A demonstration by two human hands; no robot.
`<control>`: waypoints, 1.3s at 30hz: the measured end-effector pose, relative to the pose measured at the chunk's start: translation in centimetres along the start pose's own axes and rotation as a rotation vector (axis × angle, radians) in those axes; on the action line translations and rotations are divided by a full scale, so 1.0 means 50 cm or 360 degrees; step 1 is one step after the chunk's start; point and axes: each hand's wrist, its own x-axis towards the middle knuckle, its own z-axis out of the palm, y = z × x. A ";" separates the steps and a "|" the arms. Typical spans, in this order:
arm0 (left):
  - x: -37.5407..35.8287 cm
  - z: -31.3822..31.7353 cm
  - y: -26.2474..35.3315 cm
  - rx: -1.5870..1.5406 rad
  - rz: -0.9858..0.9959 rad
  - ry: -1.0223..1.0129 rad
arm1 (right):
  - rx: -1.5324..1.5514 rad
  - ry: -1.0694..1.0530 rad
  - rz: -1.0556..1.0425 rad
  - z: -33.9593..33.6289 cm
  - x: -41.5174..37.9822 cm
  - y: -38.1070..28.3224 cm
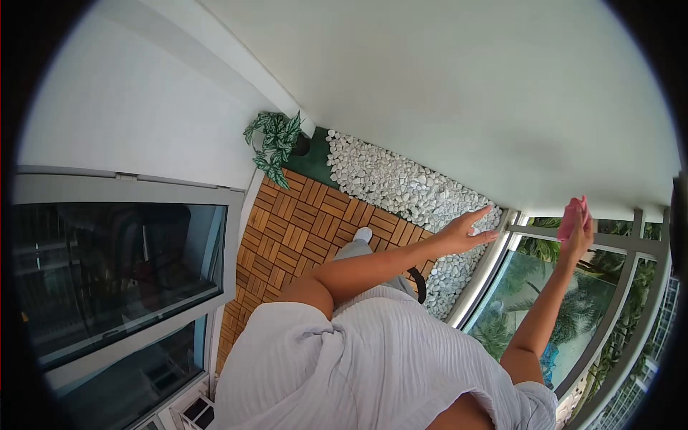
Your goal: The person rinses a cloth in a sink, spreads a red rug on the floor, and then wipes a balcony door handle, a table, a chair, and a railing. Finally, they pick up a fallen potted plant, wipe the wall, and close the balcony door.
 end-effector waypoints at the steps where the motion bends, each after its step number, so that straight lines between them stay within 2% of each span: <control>1: -0.008 -0.027 0.007 -0.0547 -0.0174 -0.0062 | -0.0225 -0.0072 0.0216 0.087 -0.069 0.018; 2: -0.016 -0.058 0.011 -0.0566 -0.0154 -0.0022 | -0.0134 -0.0332 0.0408 0.197 -0.164 -0.002; 3: -0.021 -0.087 0.015 -0.0583 -0.0165 0.0264 | -0.0013 -0.0706 0.0581 0.265 -0.222 0.011; 4: -0.025 -0.121 0.018 -0.0598 -0.0175 0.0552 | 0.0163 -0.0907 0.0747 0.331 -0.283 0.011; 5: -0.011 -0.159 -0.068 -0.0616 0.0076 0.0788 | 0.0370 -0.1132 0.0833 0.399 -0.341 -0.007; 6: -0.046 -0.217 -0.048 -0.0850 -0.0061 0.0906 | 0.0519 -0.1522 0.0837 0.432 -0.361 0.012; 8: -0.122 -0.333 -0.055 -0.1204 0.0085 0.1025 | 0.0387 -0.1510 0.0815 0.536 -0.410 0.001; 9: -0.150 -0.374 -0.063 -0.1214 0.0086 0.1048 | 0.0380 -0.1530 0.0829 0.578 -0.435 0.027; 11: -0.197 -0.453 -0.093 -0.1236 0.0231 0.1367 | 0.0198 -0.1615 0.0502 0.667 -0.485 0.099; 12: -0.210 -0.491 -0.134 -0.1242 0.0235 0.1380 | 0.0688 -0.1661 0.0897 0.727 -0.538 0.108; 14: -0.236 -0.558 -0.243 -0.0065 -0.0003 0.1647 | 0.0253 -0.1923 0.0624 0.825 -0.628 0.204; 15: -0.280 -0.608 -0.223 0.0386 -0.0479 0.1532 | 0.0239 -0.1925 0.0639 0.887 -0.665 0.235; 16: -0.322 -0.689 -0.271 0.0367 -0.0508 0.1516 | 0.0212 -0.1747 0.0906 0.940 -0.711 0.268; 17: -0.356 -0.773 -0.339 -0.0118 -0.0541 0.1308 | 0.0163 -0.1559 0.1164 0.982 -0.740 0.300; 18: -0.394 -0.840 -0.395 -0.0601 -0.0562 0.1096 | 0.0121 -0.1555 0.1195 1.019 -0.758 0.335; 20: -0.475 -0.960 -0.410 -0.0885 -0.0383 0.1625 | 0.0074 -0.1269 0.1568 1.105 -0.788 0.415; 22: -0.538 -1.086 -0.621 -0.0899 -0.0181 0.1904 | -0.0129 -0.1265 0.1569 1.179 -0.822 0.491; 23: -0.562 -1.138 -0.707 -0.0919 -0.0203 0.1904 | -0.0158 -0.1433 0.1574 1.210 -0.838 0.541; 24: -0.578 -1.188 -0.788 -0.0782 -0.0424 0.2046 | -0.0187 -0.1603 0.1578 1.240 -0.853 0.593; 25: -0.577 -1.227 -0.835 -0.0640 -0.0647 0.2171 | -0.0223 -0.1721 0.1452 1.272 -0.873 0.637; 26: -0.568 -1.254 -0.880 -0.0662 -0.0662 0.2168 | -0.0248 -0.1718 0.1463 1.303 -0.888 0.682; 28: -0.549 -1.301 -0.920 -0.0444 -0.0608 0.1830 | -0.0534 -0.2164 0.0483 1.385 -0.919 0.729; 29: -0.543 -1.327 -0.967 -0.0469 -0.0626 0.1834 | -0.0502 -0.2189 0.0313 1.426 -0.937 0.755; 31: -0.540 -1.363 -1.058 -0.0948 -0.0761 0.1305 | -0.0548 -0.2263 -0.0128 1.498 -0.966 0.805; 32: -0.536 -1.357 -1.057 -0.0975 -0.0781 0.1298 | -0.0630 -0.2312 -0.0405 1.524 -0.976 0.834; 33: -0.527 -1.351 -1.021 -0.1498 -0.0353 0.1296 | -0.0655 -0.2323 -0.0381 1.535 -0.985 0.873; 34: -0.523 -1.342 -1.025 -0.1997 0.0106 0.1266 | -0.0885 -0.2281 -0.0803 1.543 -0.995 0.910; 35: -0.523 -1.334 -1.094 -0.2362 0.0412 0.1266 | -0.1099 -0.2213 -0.1224 1.538 -1.005 0.938; 36: -0.508 -1.318 -1.077 -0.2384 0.0393 0.1275 | -0.1115 -0.2229 -0.1202 1.523 -1.014 0.951; 38: -0.463 -1.309 -0.972 -0.2396 0.0162 0.1872 | -0.1157 -0.2328 -0.1183 1.495 -1.031 0.952; 39: -0.465 -1.318 -0.947 -0.2374 0.0290 0.1586 | -0.1161 -0.2410 -0.1099 1.474 -1.039 0.944</control>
